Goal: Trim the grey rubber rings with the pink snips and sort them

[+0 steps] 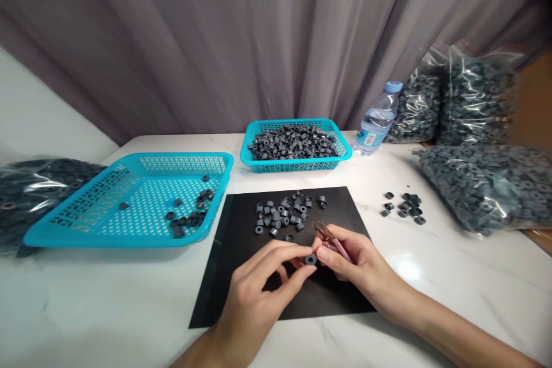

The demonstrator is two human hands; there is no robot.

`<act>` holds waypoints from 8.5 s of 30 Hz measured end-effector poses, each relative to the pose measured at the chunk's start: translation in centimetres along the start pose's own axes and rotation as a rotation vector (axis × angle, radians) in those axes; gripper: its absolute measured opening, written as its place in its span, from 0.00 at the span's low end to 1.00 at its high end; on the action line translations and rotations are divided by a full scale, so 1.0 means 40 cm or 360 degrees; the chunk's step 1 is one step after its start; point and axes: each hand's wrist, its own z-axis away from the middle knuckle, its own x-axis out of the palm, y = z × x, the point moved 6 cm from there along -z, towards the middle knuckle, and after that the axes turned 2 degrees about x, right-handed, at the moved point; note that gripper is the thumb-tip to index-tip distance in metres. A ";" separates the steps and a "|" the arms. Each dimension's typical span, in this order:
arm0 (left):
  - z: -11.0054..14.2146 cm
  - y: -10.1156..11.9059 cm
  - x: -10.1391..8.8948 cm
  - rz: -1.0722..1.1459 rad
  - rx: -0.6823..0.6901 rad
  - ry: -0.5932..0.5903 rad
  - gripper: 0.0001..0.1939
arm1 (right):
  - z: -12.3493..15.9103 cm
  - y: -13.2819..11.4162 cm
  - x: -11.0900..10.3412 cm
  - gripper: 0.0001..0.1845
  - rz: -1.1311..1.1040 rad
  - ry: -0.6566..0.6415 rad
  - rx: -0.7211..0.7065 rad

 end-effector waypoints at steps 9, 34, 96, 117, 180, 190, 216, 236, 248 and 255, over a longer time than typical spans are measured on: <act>0.001 -0.008 -0.002 -0.0207 0.0087 0.0047 0.12 | -0.006 0.007 -0.001 0.21 0.0097 0.0020 0.0028; 0.001 -0.096 0.053 0.1014 -0.1205 -0.0298 0.13 | -0.018 0.002 -0.005 0.20 -0.0082 -0.0051 0.0090; -0.120 -0.217 -0.388 -0.0293 -0.1201 0.0109 0.19 | -0.077 -0.025 -0.139 0.05 0.1648 0.0473 -0.0479; -0.057 -0.058 -0.151 -0.0387 -0.0369 -0.0181 0.18 | -0.030 -0.030 -0.009 0.12 0.0691 0.0203 -0.0356; 0.011 -0.085 0.044 0.0989 -0.1163 -0.0511 0.15 | -0.013 -0.025 0.015 0.18 0.0225 0.0000 -0.0309; 0.019 -0.091 0.047 0.1095 -0.1156 -0.0532 0.20 | -0.007 -0.025 0.015 0.14 0.0257 0.0005 -0.0312; 0.019 -0.082 0.054 0.1261 -0.1252 -0.0559 0.17 | -0.010 -0.018 0.004 0.10 0.0202 -0.0016 -0.0294; 0.012 -0.087 0.047 0.1149 -0.1129 -0.0431 0.12 | -0.010 -0.021 -0.004 0.11 0.0220 0.0114 -0.0278; 0.011 -0.082 0.048 0.1249 -0.1283 -0.0360 0.11 | -0.009 -0.037 -0.015 0.16 0.0308 0.0147 -0.0255; 0.010 -0.071 0.056 0.1316 -0.1269 -0.0426 0.12 | -0.009 -0.032 -0.016 0.15 0.0237 0.0141 -0.0214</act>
